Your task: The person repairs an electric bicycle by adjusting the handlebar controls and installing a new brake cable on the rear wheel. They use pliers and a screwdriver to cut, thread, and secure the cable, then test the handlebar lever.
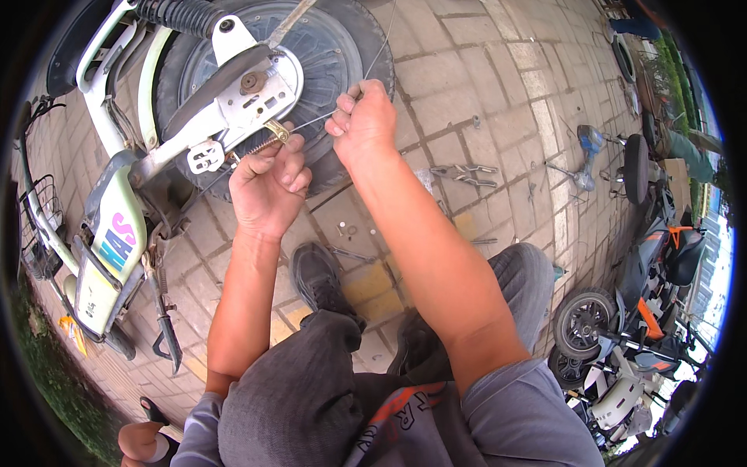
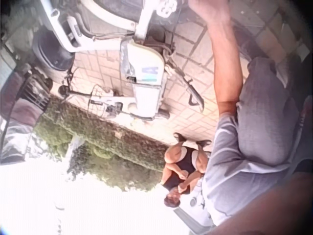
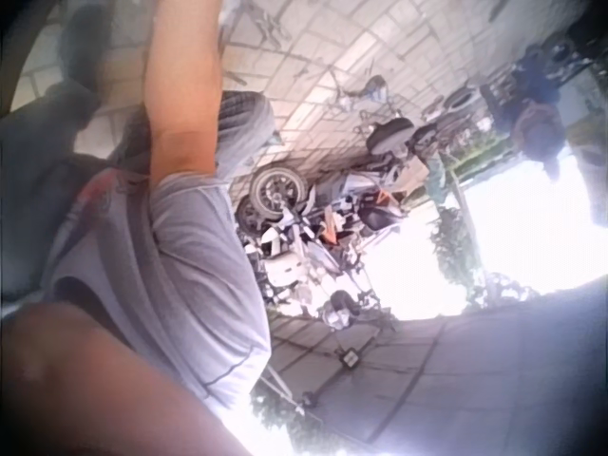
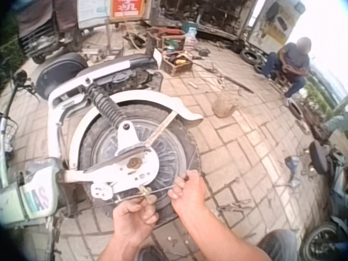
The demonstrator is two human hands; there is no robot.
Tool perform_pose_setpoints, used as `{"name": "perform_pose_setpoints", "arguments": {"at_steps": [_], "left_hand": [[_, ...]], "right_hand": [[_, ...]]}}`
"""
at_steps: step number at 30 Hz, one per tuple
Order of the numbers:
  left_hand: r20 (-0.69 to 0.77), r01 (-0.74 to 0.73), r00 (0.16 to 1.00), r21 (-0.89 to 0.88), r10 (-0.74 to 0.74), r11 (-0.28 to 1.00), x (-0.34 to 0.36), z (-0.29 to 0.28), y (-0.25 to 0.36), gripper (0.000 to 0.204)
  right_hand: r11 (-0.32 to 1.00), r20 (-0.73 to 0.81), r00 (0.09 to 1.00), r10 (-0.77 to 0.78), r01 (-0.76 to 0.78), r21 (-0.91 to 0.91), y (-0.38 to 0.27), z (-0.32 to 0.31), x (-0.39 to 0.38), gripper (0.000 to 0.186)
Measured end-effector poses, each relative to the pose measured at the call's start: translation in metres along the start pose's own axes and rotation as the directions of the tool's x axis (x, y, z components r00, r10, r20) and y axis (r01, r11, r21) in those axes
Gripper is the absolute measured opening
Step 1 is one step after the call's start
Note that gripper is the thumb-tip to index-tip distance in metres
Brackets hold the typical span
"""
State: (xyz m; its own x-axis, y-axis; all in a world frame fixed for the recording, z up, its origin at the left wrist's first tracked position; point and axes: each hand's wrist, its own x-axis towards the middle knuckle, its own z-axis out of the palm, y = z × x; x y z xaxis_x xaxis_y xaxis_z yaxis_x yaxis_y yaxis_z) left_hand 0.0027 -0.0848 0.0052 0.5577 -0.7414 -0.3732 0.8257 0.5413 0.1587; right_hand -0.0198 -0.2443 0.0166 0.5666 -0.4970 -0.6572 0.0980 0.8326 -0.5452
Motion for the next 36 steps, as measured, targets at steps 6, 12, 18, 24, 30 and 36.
{"name": "perform_pose_setpoints", "arguments": {"at_steps": [6, 12, 18, 24, 30, 36], "left_hand": [[-0.006, -0.029, 1.000, -0.003, 0.029, 1.000, -0.002, 0.001, -0.002, 0.052], [-0.011, -0.031, 0.999, 0.016, 0.031, 0.999, 0.000, 0.003, -0.004, 0.046], [0.037, -0.028, 0.999, 0.071, 0.026, 0.997, 0.000, 0.002, -0.001, 0.044], [0.080, -0.013, 0.997, 0.074, 0.007, 0.997, 0.001, 0.000, 0.004, 0.043], [-0.012, -0.009, 1.000, 0.051, 0.009, 0.999, 0.007, 0.000, -0.006, 0.043], [-0.027, -0.048, 0.998, 0.014, 0.049, 0.999, 0.000, -0.005, -0.003, 0.047]], "right_hand": [[0.795, 0.315, 0.948, 0.049, 0.154, -0.587, -0.048, -0.047, -0.017, 0.033], [-0.588, -0.266, 0.839, 0.475, 0.078, -0.805, -0.111, -0.209, -0.005, 0.028], [-0.756, -0.224, 0.897, 0.380, 0.162, -0.635, -0.067, -0.315, -0.027, 0.041], [-0.816, -0.241, 0.939, 0.246, 0.066, -0.574, -0.055, -0.334, -0.036, 0.031], [-0.716, 0.154, 0.983, 0.095, 0.175, -0.675, -0.086, -0.320, -0.046, 0.032], [-0.396, 0.424, 0.905, 0.019, 0.396, -0.828, -0.145, -0.124, -0.123, 0.017]]}}
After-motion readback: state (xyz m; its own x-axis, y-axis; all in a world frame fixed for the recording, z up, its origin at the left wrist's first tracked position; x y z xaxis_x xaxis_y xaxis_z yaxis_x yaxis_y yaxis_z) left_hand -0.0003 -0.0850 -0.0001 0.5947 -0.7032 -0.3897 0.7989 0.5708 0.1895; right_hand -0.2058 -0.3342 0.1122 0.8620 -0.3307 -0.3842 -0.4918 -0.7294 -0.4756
